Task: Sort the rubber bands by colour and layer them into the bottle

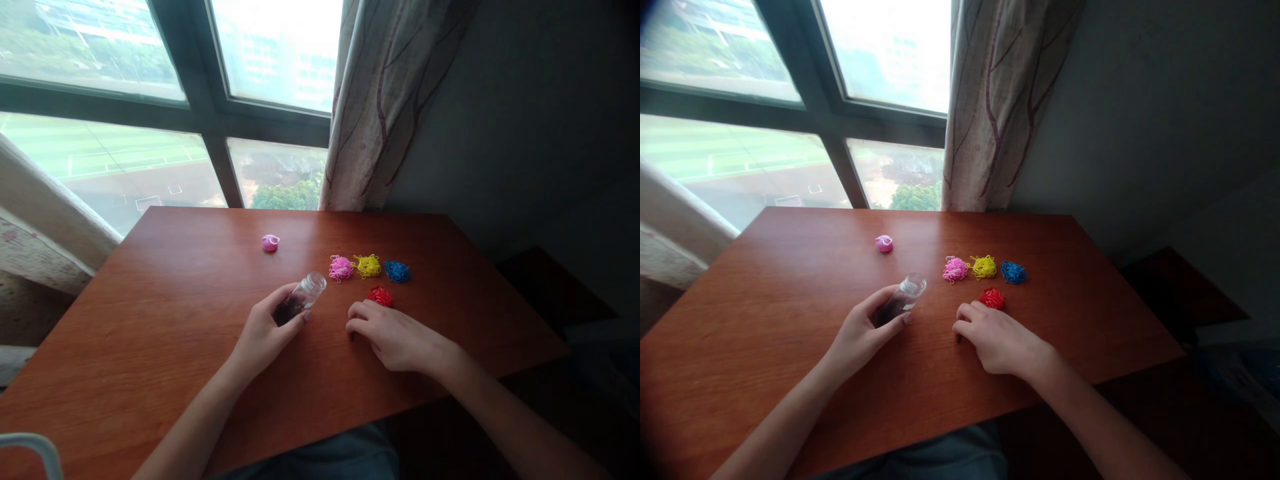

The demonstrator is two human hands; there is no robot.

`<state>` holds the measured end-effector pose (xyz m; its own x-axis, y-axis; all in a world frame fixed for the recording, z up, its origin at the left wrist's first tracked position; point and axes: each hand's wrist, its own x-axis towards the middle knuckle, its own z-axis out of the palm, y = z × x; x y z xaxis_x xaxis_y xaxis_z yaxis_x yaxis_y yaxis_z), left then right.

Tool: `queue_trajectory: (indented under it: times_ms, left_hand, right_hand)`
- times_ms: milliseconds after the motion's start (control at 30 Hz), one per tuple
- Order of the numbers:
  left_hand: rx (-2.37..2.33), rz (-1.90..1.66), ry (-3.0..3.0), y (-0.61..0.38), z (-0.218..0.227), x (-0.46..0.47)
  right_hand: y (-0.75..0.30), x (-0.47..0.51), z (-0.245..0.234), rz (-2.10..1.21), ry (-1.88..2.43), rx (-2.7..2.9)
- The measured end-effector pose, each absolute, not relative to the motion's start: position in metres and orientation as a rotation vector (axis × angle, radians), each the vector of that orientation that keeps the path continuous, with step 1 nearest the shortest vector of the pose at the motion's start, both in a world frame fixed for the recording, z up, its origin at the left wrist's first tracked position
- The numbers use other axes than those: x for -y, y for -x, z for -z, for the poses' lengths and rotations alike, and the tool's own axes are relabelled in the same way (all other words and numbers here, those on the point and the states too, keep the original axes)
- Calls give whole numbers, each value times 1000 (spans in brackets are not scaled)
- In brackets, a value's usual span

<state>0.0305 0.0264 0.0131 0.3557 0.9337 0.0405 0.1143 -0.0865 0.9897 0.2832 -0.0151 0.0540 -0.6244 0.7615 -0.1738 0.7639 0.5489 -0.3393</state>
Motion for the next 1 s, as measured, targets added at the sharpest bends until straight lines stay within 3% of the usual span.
queue_trajectory:
  times_ms: [400, 633, 767, 1000]
  left_hand:
    - [-863, -961, -1166, -35, -23, -23]
    - [-801, -1012, -1328, -40, -10, -24]
    - [-890, -983, -1531, -40, -2, -23]
    - [-967, -904, -1747, -46, -7, -18]
  right_hand:
    - [-275, 4, -47, 315, -1250, -2684]
    - [-277, 4, -35, 446, -1486, -2684]
    - [-278, 5, -32, 886, -1743, -2817]
    - [-254, 3, -48, 2209, -2474, -2610]
